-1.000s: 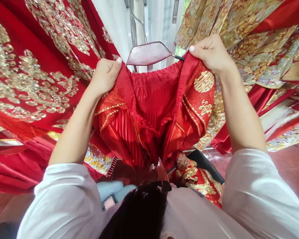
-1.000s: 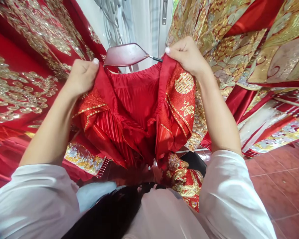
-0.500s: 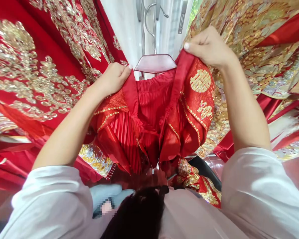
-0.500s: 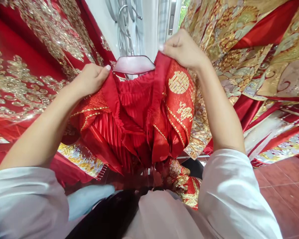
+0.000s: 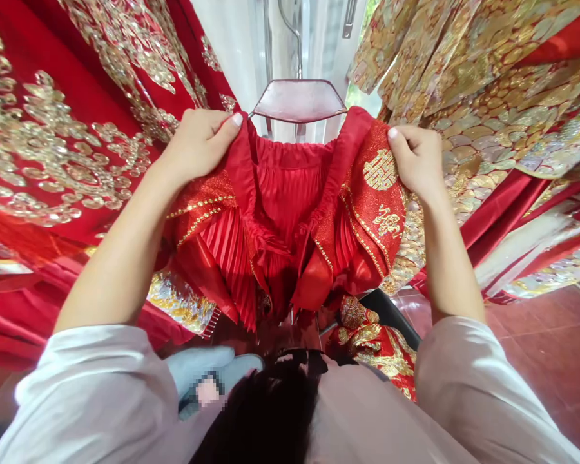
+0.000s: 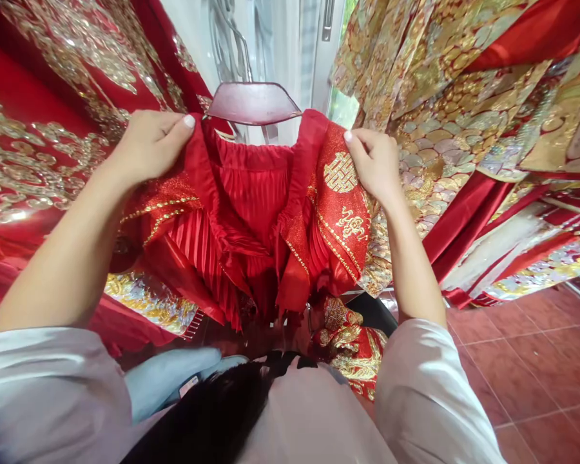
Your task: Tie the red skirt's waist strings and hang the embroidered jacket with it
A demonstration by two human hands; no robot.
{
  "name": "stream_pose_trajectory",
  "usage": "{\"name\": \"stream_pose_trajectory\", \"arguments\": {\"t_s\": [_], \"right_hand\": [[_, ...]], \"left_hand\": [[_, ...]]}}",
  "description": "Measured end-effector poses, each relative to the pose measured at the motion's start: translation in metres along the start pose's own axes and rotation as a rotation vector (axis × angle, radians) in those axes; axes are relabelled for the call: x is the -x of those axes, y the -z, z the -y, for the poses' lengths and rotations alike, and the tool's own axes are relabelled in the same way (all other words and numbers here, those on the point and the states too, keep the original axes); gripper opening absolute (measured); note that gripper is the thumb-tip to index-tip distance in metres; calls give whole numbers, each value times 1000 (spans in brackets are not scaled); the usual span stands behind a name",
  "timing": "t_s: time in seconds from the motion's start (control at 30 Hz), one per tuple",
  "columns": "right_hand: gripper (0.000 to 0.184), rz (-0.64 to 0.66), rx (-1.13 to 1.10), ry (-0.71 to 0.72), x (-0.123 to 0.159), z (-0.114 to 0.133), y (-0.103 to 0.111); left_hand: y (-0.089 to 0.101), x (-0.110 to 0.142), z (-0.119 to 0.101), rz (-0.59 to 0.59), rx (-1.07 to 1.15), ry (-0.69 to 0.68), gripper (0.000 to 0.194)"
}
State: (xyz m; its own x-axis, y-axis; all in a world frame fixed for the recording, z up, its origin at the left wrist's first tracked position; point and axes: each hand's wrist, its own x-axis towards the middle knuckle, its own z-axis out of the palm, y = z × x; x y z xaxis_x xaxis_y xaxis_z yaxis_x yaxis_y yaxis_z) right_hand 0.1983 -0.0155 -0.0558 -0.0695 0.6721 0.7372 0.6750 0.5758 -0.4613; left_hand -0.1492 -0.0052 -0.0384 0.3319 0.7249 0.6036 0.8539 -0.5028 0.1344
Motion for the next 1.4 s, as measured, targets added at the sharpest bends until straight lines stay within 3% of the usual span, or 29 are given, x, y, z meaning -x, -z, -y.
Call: {"name": "stream_pose_trajectory", "arguments": {"t_s": [0.07, 0.17, 0.27, 0.33, 0.4, 0.47, 0.53, 0.57, 0.6, 0.63, 0.73, 0.83, 0.9, 1.0, 1.2, 1.3, 1.4], "right_hand": [[48, 24, -121, -45, 4, -10, -2], [45, 205, -344, -225, -7, -22, -5], [39, 303, -472, -382, -19, -27, -6], [40, 189, -363, -308, -17, -22, -4], [35, -31, -96, -149, -3, -11, -1], [26, -311, 175, 2, 28, 9, -3], [24, -560, 275, 92, 74, 33, -16], [25, -606, 233, 107, 101, 45, -29], [26, -529, 150, 92, 127, 55, -46], [25, -334, 52, 52, 152, 63, -67], [19, 250, 60, -290, 202, 70, -135], [32, 499, 208, -561, 211, 57, -185], [33, 514, 158, -624, 205, 45, -202], [27, 501, 18, -625, 203, 31, -209], [20, 533, -305, -670, 245, 31, -203], [28, 525, -505, -774, 265, 32, -198], [30, 523, -707, -895, 267, 35, -191]], "left_hand": [[4, -2, -1, 94, 141, 111, 55], [11, -7, 1, 223, 359, 294, 55], [15, -7, 3, 254, 351, 262, 55], [15, 1, 2, 100, 211, 115, 57], [8, 23, -5, -220, 49, -20, 60], [-8, 60, -18, -556, -49, -62, 57], [-37, 107, -37, -771, -18, -7, 42], [-57, 132, -48, -817, 43, 37, 36], [-79, 155, -59, -819, 102, 44, 33], [-104, 175, -69, -743, 168, 56, 32], [-176, 212, -88, -217, 392, 360, 17], [-227, 222, -88, -108, 423, 468, 17], [-245, 224, -82, -77, 418, 508, 25], [-256, 230, -74, -37, 425, 542, 34], [-264, 255, -87, 24, 424, 534, 14], [-265, 267, -98, 57, 412, 533, 16], [-265, 275, -105, 67, 385, 542, 20]]}}
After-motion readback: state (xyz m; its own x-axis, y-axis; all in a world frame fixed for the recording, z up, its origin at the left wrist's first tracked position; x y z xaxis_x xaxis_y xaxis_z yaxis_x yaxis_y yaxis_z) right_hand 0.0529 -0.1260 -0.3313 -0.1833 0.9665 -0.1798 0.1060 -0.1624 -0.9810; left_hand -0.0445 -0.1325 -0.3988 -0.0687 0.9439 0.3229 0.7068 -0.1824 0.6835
